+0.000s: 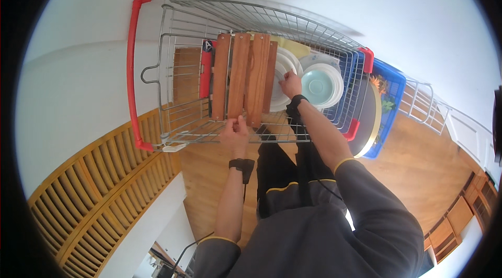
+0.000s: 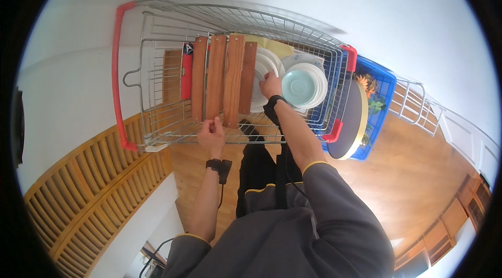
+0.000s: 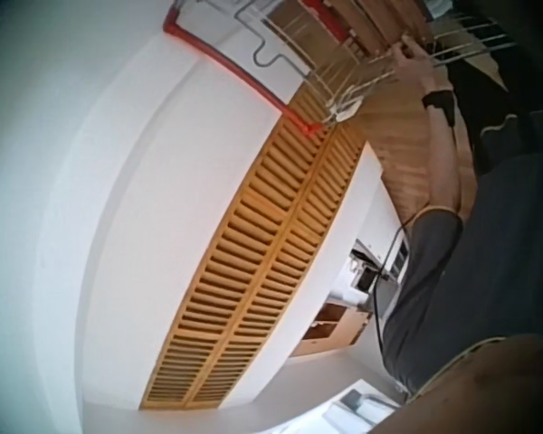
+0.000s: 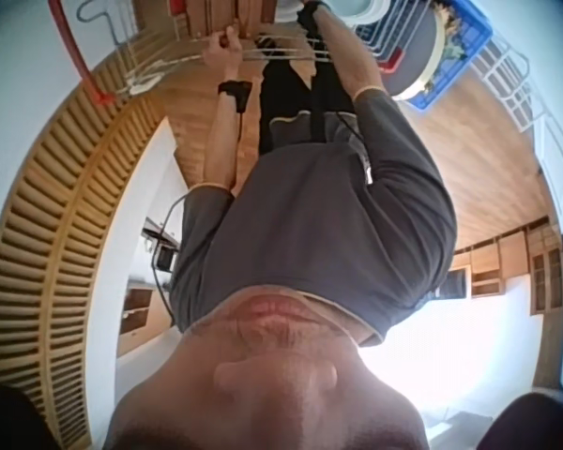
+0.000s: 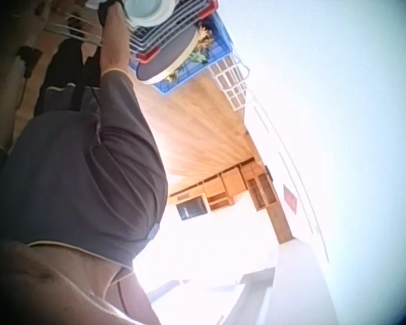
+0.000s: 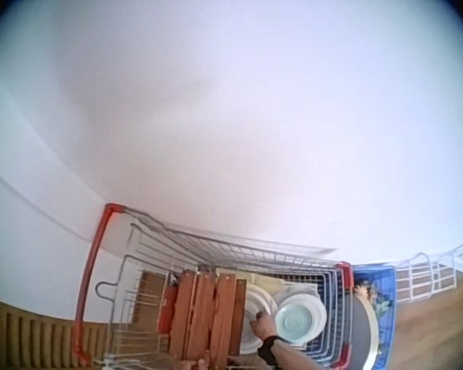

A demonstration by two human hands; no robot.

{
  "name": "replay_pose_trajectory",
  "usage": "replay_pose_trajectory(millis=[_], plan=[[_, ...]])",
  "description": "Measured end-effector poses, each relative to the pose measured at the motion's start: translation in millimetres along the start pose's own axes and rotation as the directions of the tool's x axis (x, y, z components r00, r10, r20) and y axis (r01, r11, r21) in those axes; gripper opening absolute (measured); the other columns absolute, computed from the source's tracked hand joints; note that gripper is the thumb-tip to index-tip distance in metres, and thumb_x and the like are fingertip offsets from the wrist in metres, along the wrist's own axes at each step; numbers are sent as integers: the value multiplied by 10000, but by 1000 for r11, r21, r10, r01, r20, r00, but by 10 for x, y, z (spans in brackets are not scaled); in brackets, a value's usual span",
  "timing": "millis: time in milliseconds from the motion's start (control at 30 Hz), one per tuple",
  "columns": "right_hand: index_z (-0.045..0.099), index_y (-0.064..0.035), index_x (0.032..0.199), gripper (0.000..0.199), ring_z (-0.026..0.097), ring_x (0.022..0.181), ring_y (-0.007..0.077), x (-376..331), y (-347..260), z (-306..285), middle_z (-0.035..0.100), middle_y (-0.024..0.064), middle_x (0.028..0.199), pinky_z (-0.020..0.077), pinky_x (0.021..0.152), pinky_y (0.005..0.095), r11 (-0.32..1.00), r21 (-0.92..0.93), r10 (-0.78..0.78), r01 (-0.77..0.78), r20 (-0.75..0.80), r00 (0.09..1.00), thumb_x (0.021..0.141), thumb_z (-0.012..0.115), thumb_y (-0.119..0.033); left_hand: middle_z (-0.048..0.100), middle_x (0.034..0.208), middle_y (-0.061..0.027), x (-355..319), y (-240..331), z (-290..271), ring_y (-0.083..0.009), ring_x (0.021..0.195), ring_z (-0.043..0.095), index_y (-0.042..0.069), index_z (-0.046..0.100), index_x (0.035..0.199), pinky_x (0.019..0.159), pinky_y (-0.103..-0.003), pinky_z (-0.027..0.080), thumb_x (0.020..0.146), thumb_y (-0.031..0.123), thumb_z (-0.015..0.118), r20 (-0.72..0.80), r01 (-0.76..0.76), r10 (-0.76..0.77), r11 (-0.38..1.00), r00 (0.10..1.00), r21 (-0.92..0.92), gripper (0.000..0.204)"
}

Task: The person repeatedly walks between a kitchen counter and a shopping cart to pack various kitchen items. They pick up plates, bowls, a blue cloth, a colander with a glass bowl, and a container of chopsticks from the counter and place them into the cart.

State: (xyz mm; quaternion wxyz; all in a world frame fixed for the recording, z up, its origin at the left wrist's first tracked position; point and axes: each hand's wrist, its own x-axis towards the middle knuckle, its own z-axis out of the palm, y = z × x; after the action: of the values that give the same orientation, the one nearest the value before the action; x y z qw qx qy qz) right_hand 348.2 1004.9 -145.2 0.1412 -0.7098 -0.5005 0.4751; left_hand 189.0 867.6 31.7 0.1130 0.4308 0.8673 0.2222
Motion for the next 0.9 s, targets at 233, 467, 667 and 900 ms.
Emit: replay_pose_trajectory(millis=[233,467,667,900], plan=[[637,-26,876,254,587,993,368,118,-22,145,633,219,1001,462,890,404,998,-35,48,-48,-2,999,657,716,-129,531,512,-61,14,-16,27,-203,467,538,71,598,675,466,-333,405,821,322,656,-21,-2,3,999,1000,41,297],[650,-13,874,272,534,1107,359,135,0,238,612,243,1068,401,992,376,997,-63,38,-38,1,999,656,740,-149,514,486,-47,13,-36,79,-204,452,530,93,593,645,451,-331,387,806,316,663,-49,7,-5,999,999,38,284],[658,-9,875,208,507,1151,360,157,52,311,597,264,1096,329,1062,364,997,-69,31,-31,3,1000,691,677,-103,498,468,-46,22,-51,74,-218,432,513,98,586,627,435,-333,369,805,312,663,-74,-60,66,995,995,83,289],[668,-22,869,216,593,966,327,246,128,423,663,188,875,269,1095,356,995,-90,-51,49,-18,999,704,532,-47,505,487,-50,-4,-52,128,-212,448,512,94,589,643,434,-335,358,811,321,658,-65,-20,25,997,998,69,292]])
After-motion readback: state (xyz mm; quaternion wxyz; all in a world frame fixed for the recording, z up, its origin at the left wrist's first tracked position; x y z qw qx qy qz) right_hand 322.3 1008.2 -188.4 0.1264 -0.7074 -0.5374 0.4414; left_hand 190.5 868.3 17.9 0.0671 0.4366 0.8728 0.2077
